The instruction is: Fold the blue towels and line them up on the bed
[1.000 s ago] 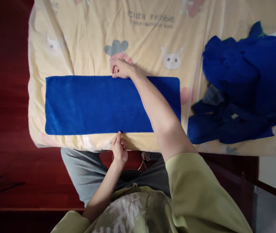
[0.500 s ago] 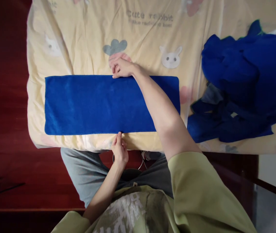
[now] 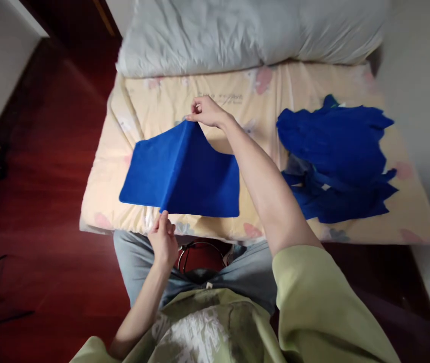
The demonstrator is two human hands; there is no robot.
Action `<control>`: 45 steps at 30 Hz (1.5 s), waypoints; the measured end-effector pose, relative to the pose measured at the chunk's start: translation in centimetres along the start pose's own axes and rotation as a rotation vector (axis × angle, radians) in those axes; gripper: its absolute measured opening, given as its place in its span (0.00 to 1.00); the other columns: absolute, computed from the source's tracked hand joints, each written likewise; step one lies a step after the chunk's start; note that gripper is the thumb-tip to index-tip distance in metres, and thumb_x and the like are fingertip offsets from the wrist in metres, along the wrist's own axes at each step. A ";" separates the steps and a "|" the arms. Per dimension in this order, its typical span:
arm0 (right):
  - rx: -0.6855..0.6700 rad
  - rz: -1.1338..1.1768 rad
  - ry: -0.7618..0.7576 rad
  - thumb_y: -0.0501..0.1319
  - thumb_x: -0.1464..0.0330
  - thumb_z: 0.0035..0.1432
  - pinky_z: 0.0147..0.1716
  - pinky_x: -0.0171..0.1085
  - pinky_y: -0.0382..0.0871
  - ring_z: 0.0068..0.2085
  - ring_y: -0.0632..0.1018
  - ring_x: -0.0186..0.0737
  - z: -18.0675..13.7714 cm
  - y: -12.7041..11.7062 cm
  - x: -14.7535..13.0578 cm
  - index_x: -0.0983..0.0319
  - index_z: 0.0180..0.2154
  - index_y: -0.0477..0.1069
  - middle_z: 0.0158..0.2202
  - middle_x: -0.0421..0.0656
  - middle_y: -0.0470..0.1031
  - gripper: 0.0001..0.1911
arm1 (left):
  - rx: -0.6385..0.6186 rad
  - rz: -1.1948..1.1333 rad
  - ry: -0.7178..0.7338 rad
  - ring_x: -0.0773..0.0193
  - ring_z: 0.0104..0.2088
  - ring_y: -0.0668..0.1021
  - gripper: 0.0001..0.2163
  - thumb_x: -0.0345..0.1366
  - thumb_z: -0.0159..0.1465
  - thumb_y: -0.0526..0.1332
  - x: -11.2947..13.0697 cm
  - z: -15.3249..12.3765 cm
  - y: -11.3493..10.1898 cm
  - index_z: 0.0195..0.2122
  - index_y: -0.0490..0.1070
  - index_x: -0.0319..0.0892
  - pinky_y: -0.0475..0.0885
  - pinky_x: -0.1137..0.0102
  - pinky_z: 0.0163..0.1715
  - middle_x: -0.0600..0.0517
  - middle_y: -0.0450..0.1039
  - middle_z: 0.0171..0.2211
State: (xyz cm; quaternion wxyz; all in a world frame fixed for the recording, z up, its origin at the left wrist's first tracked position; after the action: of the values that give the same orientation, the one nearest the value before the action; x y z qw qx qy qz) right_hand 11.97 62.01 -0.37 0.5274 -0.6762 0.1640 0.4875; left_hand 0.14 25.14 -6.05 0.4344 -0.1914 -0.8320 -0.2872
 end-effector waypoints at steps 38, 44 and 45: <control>0.482 0.481 -0.310 0.78 0.69 0.53 0.48 0.43 0.78 0.36 0.78 0.33 -19.8 -14.9 -21.8 0.61 0.41 0.77 0.34 0.38 0.79 0.15 | -0.467 0.532 0.910 0.76 0.38 0.77 0.15 0.37 0.64 0.73 38.6 1.8 6.3 0.39 0.66 0.39 0.64 0.72 0.34 0.58 0.73 0.28; 0.495 0.616 -0.213 0.79 0.75 0.48 0.32 0.31 0.76 0.31 0.78 0.28 -24.9 -15.8 -21.8 0.63 0.36 0.79 0.31 0.37 0.80 0.14 | -0.617 0.378 0.814 0.72 0.31 0.76 0.21 0.31 0.59 0.77 37.4 1.7 5.3 0.48 0.70 0.32 0.73 0.63 0.48 0.57 0.74 0.31; 0.478 0.627 -0.202 0.79 0.76 0.47 0.30 0.30 0.75 0.30 0.78 0.27 -25.6 -16.2 -21.4 0.63 0.36 0.80 0.30 0.37 0.79 0.14 | -0.660 0.371 0.783 0.72 0.32 0.77 0.21 0.28 0.60 0.76 37.1 1.6 5.2 0.50 0.70 0.30 0.73 0.58 0.51 0.56 0.74 0.32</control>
State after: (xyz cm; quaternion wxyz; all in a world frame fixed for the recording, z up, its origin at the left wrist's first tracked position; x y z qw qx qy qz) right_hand 26.23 39.67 25.61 0.5091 -0.4006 0.4181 0.6368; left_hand -18.25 32.71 25.70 0.6720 -0.3398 -0.4260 -0.5015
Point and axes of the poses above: each hand's wrist, its own z-axis towards the middle knuckle, its own y-axis out of the palm, x = y × z, the point moved 2 cm from there along z, towards the middle knuckle
